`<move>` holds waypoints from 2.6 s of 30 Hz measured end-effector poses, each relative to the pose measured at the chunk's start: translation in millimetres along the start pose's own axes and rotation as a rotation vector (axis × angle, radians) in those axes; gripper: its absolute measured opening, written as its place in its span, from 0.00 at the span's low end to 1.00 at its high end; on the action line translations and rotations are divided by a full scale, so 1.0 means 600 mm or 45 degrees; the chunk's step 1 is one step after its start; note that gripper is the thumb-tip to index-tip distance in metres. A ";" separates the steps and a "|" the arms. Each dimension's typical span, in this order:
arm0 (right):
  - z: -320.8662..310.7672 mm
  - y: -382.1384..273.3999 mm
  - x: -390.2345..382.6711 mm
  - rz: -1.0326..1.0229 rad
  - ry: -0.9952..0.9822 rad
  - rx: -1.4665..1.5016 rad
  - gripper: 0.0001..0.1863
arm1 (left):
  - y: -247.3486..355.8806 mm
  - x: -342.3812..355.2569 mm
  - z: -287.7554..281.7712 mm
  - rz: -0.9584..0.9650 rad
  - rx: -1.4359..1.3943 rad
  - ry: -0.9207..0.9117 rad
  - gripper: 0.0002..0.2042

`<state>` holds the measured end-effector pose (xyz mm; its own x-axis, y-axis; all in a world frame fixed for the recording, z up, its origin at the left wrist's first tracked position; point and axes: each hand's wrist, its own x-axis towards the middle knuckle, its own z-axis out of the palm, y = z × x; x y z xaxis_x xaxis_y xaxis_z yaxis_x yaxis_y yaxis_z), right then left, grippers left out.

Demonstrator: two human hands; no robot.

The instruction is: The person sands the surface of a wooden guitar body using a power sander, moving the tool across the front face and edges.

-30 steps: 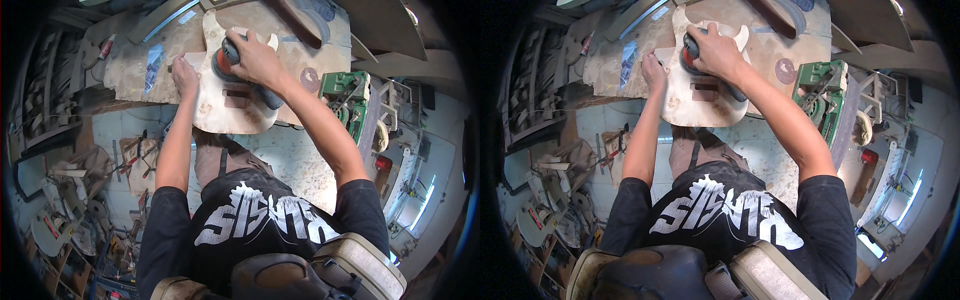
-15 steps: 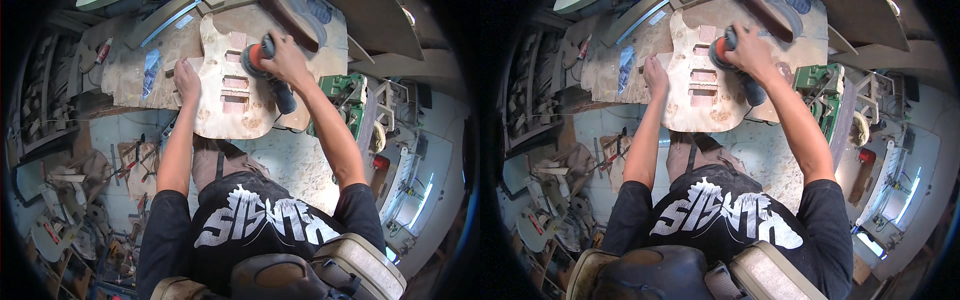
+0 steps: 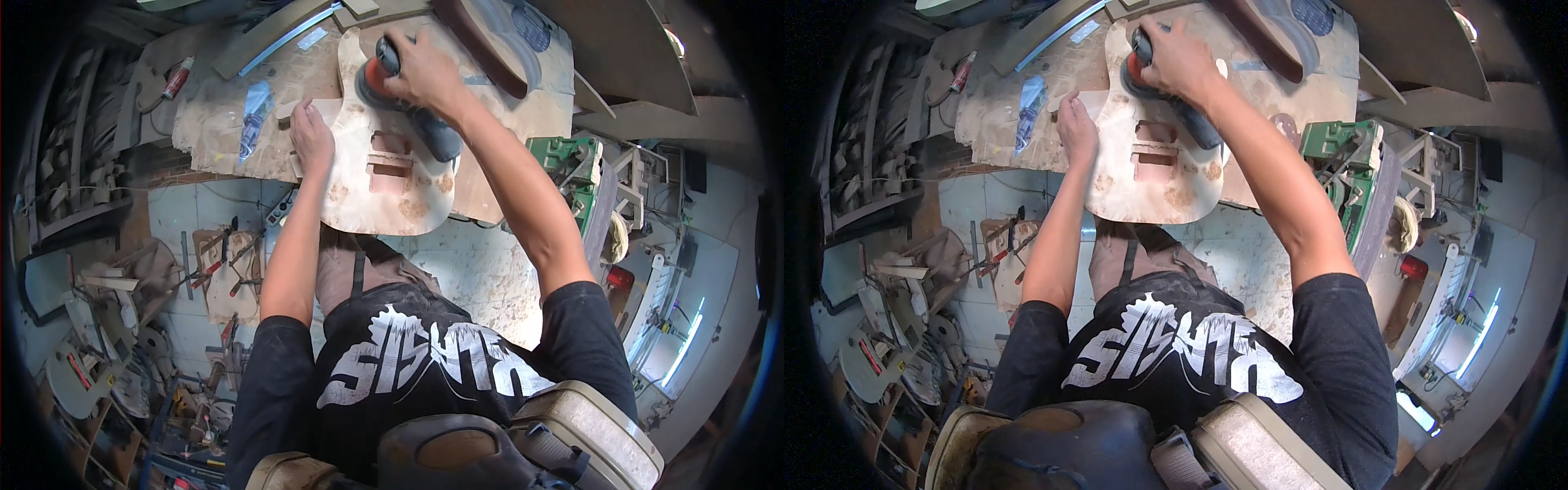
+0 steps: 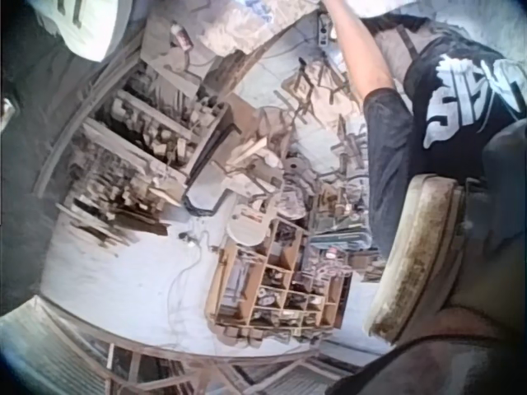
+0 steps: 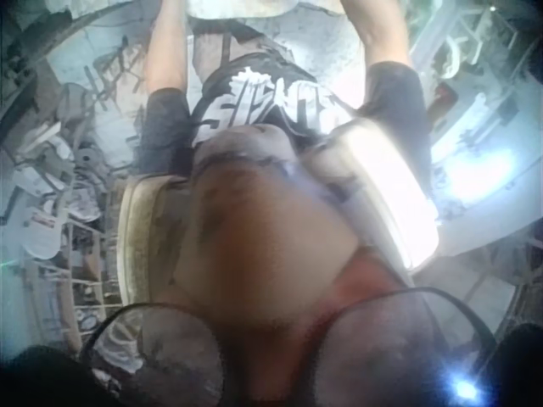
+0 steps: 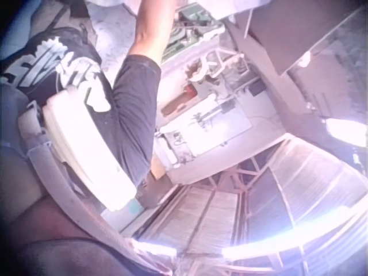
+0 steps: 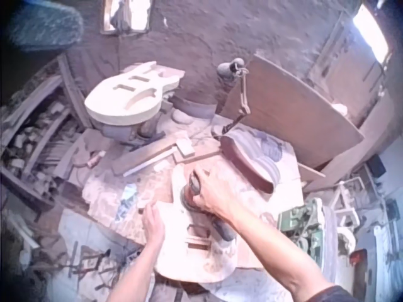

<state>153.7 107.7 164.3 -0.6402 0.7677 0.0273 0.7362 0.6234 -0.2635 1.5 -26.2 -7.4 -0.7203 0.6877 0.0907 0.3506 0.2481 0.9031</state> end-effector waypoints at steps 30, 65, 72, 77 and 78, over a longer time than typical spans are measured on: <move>0.008 0.020 0.035 -0.012 -0.032 0.049 0.39 | 0.000 -0.003 -0.005 0.018 0.017 -0.040 0.18; 0.007 0.018 0.056 0.054 -0.119 -0.051 0.45 | 0.001 -0.006 0.001 0.122 -0.005 -0.032 0.16; 0.011 0.031 0.088 0.016 0.012 -0.005 0.45 | 0.004 -0.002 0.001 0.173 0.064 -0.008 0.15; -0.018 0.103 0.097 0.267 -0.014 -0.090 0.46 | -0.004 0.000 0.016 0.227 0.143 0.008 0.14; -0.024 0.123 0.088 0.260 0.066 -0.058 0.46 | -0.001 -0.002 0.019 0.234 0.127 -0.008 0.14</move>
<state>177.4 196.0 160.1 -0.4652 0.8848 0.0279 0.8596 0.4591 -0.2245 8.9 -19.2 -13.2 -0.6351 0.7317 0.2474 0.5337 0.1842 0.8253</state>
